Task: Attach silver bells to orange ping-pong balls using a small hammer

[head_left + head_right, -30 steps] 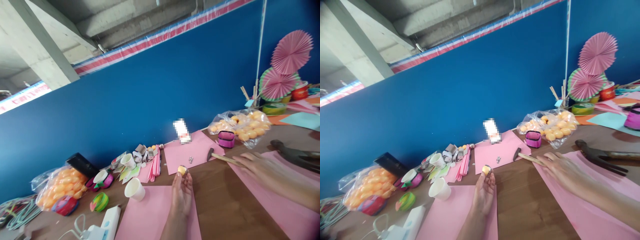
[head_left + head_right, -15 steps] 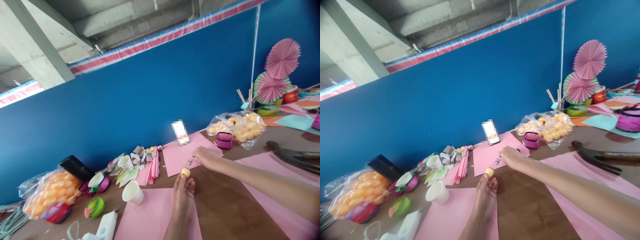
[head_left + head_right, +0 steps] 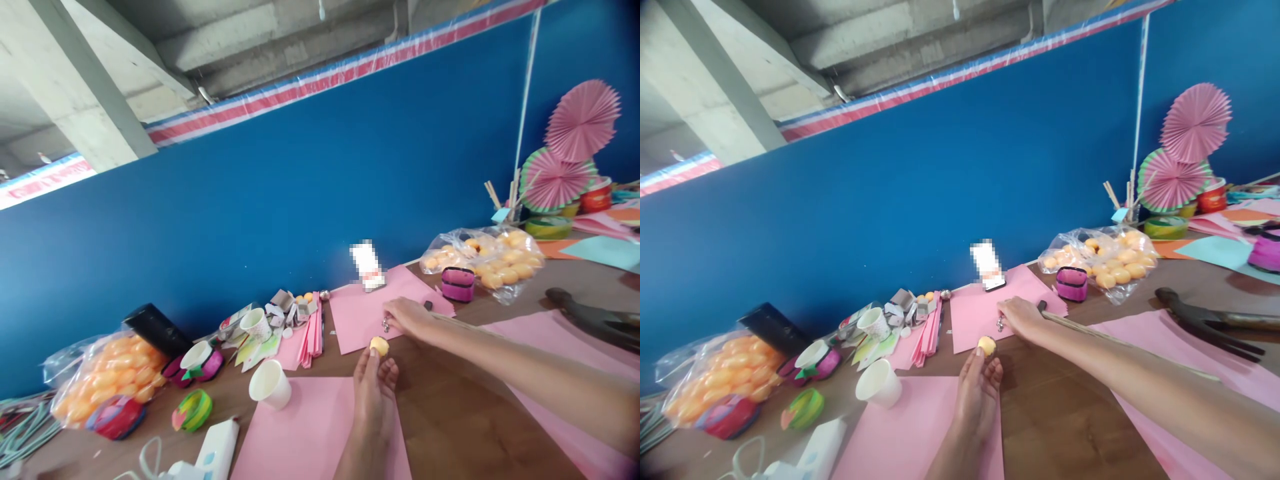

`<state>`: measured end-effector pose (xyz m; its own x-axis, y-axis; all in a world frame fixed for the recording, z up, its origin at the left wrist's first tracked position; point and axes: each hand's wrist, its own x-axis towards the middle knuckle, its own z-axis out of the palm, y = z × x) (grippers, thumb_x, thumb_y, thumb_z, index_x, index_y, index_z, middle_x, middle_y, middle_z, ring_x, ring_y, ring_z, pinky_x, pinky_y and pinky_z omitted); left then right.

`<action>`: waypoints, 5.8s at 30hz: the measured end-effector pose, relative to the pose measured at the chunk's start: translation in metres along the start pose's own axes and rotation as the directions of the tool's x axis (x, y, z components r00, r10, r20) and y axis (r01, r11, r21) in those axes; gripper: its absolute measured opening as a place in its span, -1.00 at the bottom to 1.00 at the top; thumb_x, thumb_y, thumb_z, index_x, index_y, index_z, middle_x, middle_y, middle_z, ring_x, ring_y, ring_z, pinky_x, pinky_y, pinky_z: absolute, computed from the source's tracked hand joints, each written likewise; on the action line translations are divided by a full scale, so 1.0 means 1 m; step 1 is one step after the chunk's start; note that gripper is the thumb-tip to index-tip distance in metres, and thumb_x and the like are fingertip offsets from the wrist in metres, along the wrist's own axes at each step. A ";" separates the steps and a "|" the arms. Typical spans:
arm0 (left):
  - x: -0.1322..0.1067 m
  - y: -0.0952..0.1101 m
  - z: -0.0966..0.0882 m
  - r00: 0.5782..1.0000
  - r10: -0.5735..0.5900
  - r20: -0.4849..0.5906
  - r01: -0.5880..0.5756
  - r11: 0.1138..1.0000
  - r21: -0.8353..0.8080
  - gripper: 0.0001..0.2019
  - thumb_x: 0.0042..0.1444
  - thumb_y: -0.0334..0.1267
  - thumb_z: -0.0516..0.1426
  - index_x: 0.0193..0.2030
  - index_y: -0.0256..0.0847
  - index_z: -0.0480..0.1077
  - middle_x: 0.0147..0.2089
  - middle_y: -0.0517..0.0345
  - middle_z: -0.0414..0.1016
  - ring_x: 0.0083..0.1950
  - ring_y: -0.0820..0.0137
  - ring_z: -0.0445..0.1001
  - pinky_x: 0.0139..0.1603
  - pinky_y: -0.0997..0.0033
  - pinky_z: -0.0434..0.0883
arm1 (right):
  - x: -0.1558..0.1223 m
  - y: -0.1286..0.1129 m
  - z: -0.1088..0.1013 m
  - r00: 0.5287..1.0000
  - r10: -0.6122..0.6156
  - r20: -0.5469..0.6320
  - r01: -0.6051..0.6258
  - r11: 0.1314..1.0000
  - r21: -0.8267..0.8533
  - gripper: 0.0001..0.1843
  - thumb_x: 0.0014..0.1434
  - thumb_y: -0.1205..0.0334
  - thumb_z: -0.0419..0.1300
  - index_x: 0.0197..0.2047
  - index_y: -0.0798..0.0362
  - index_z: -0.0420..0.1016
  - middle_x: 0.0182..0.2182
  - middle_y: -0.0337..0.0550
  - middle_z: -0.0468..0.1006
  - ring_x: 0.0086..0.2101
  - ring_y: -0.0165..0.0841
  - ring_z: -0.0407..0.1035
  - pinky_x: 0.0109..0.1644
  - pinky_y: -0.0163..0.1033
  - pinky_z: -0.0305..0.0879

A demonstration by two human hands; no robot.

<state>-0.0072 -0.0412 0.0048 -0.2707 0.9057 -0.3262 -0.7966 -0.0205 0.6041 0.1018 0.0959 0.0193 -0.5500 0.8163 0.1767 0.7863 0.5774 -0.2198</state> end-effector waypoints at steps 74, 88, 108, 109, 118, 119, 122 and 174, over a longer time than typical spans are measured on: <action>0.000 -0.001 -0.003 0.998 -0.007 0.056 0.005 0.999 0.043 -0.72 -0.09 -0.35 0.25 -0.19 -0.28 0.35 -0.32 0.08 0.47 -0.42 0.54 0.45 -0.34 0.57 0.42 | -0.054 -0.004 -0.019 0.981 -0.061 -0.185 0.126 0.924 0.362 -0.82 0.14 0.29 -0.01 -0.25 0.01 0.39 -0.31 -0.18 0.52 -0.32 -0.35 0.38 -0.25 -0.28 0.25; -0.019 0.012 0.006 0.972 0.040 0.234 -0.129 0.916 0.379 -0.48 -0.08 -0.25 0.25 0.05 -0.19 0.23 0.08 -0.08 0.33 0.08 0.23 0.35 0.05 0.27 0.33 | -0.097 -0.014 -0.018 0.960 -0.086 -0.267 0.205 0.865 0.459 -0.74 0.09 0.19 0.11 -0.11 0.00 0.35 -0.13 -0.09 0.46 -0.14 -0.25 0.34 -0.06 -0.17 0.26; -0.045 0.068 0.001 0.934 0.233 0.271 -0.357 0.626 0.693 -0.62 -0.06 -0.10 0.19 -0.12 -0.26 0.40 -0.15 -0.09 0.45 -0.21 0.29 0.47 -0.18 0.29 0.40 | -0.101 -0.006 0.001 0.962 -0.073 -0.263 0.181 0.893 0.413 -0.68 -0.03 0.32 0.15 -0.13 0.00 0.35 -0.16 -0.10 0.47 -0.16 -0.24 0.33 -0.06 -0.15 0.24; -0.048 0.071 -0.005 0.930 0.215 0.297 -0.367 0.560 0.743 -0.65 -0.05 -0.10 0.19 -0.13 -0.24 0.42 -0.14 -0.09 0.46 -0.16 0.25 0.46 -0.11 0.23 0.38 | -0.101 -0.005 0.001 0.963 -0.081 -0.259 0.186 0.892 0.413 -0.68 -0.02 0.31 0.15 -0.13 0.00 0.34 -0.16 -0.10 0.46 -0.15 -0.24 0.33 -0.06 -0.15 0.24; -0.096 0.100 -0.102 0.950 0.082 0.302 -0.238 -0.439 0.866 -0.32 -0.02 -0.02 0.10 0.26 -0.07 0.04 0.34 0.12 -0.11 0.34 0.09 -0.20 0.29 0.05 -0.24 | -0.099 0.001 0.010 0.967 -0.095 -0.235 0.176 0.917 0.357 -0.69 0.03 0.19 0.11 -0.10 -0.04 0.31 -0.12 -0.14 0.46 -0.12 -0.22 0.35 -0.06 -0.12 0.27; -0.098 0.100 -0.107 0.953 0.063 0.296 -0.230 -0.485 0.844 -0.31 0.01 -0.01 0.07 0.28 -0.06 -0.04 0.35 0.14 -0.19 0.35 0.12 -0.26 0.29 0.05 -0.28 | -0.099 0.002 0.010 0.968 -0.092 -0.233 0.173 0.918 0.357 -0.69 0.03 0.18 0.12 -0.11 -0.05 0.31 -0.13 -0.14 0.47 -0.13 -0.22 0.36 -0.07 -0.13 0.28; -0.100 0.099 -0.112 0.955 0.055 0.292 -0.219 -0.532 0.818 -0.32 0.06 0.04 -0.01 0.30 -0.04 -0.13 0.36 0.17 -0.27 0.36 0.19 -0.32 0.29 0.07 -0.33 | -0.099 0.003 0.011 0.970 -0.080 -0.229 0.161 0.919 0.361 -0.68 0.02 0.15 0.12 -0.11 -0.07 0.31 -0.13 -0.14 0.47 -0.14 -0.20 0.37 -0.11 -0.13 0.30; -0.060 0.104 -0.090 0.844 0.282 0.456 -0.094 -0.760 0.643 -0.42 0.14 -0.06 -0.09 0.28 -0.23 -0.01 0.33 -0.04 -0.04 0.33 0.19 -0.09 0.26 0.10 -0.01 | -0.102 -0.001 0.008 0.951 -0.097 -0.295 0.210 0.900 0.383 -0.66 0.02 0.28 0.13 -0.08 -0.01 0.33 -0.17 -0.12 0.47 -0.16 -0.24 0.35 -0.09 -0.13 0.29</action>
<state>-0.1224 -0.1358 0.0224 -0.2066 0.9520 0.2259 0.9784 0.2031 0.0390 0.1549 0.0123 -0.0058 -0.5158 0.7149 0.4722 0.4839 0.6979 -0.5280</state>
